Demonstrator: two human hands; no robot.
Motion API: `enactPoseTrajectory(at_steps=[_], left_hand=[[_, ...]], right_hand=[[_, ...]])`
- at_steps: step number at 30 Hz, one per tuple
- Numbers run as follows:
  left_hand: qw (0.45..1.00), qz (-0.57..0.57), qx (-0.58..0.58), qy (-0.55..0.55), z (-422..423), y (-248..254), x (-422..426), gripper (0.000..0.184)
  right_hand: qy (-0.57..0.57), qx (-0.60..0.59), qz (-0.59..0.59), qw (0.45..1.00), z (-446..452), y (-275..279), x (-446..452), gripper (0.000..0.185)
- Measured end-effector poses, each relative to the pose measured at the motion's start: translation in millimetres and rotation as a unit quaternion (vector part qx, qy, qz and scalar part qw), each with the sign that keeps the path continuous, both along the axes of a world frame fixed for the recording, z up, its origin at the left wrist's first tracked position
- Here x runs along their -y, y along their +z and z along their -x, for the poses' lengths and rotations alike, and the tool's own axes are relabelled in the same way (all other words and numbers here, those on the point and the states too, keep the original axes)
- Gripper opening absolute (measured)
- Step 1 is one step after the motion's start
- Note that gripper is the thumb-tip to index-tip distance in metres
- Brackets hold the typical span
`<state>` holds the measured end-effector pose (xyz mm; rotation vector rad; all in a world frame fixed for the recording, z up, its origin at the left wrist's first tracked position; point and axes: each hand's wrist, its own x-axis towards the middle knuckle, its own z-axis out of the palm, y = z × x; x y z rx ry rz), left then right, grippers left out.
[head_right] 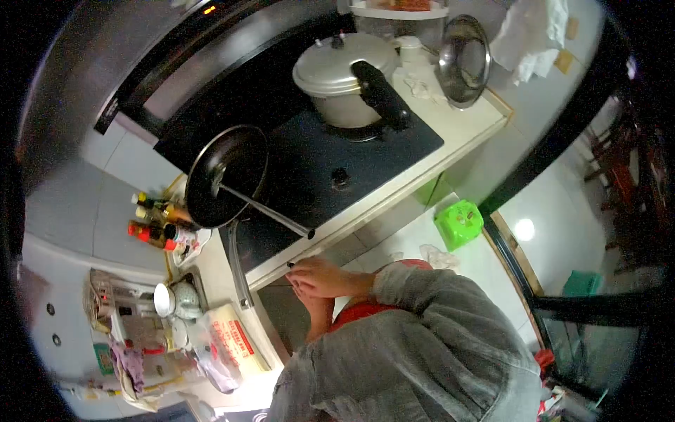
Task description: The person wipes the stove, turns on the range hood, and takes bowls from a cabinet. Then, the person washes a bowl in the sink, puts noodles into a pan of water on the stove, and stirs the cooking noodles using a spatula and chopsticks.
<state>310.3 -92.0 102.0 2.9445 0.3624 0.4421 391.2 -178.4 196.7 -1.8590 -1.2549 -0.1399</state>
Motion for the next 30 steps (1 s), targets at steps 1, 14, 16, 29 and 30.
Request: enactPoseTrajectory(at_steps=[1,14,16,29,30], left_hand=[[0.997,0.071,0.029,-0.028,-3,36,10,0.073],[0.972,0.218,0.085,-0.017,-69,80,77,0.051],[0.972,0.213,0.095,-0.021,-90,84,97,0.049],[0.966,0.244,0.039,0.082,-133,103,153,0.041],[0.964,0.252,0.044,0.076,-135,103,154,0.040]], right_hand=[[-0.044,0.022,0.021,0.999,-4,5,20,0.023],[-0.564,-0.021,-0.054,0.824,-244,-14,277,0.015],[-0.587,-0.014,-0.022,0.809,-299,-13,293,0.018],[-0.510,-0.020,0.290,0.809,-471,-43,359,0.051],[-0.504,-0.035,0.261,0.822,-471,-41,358,0.049]])
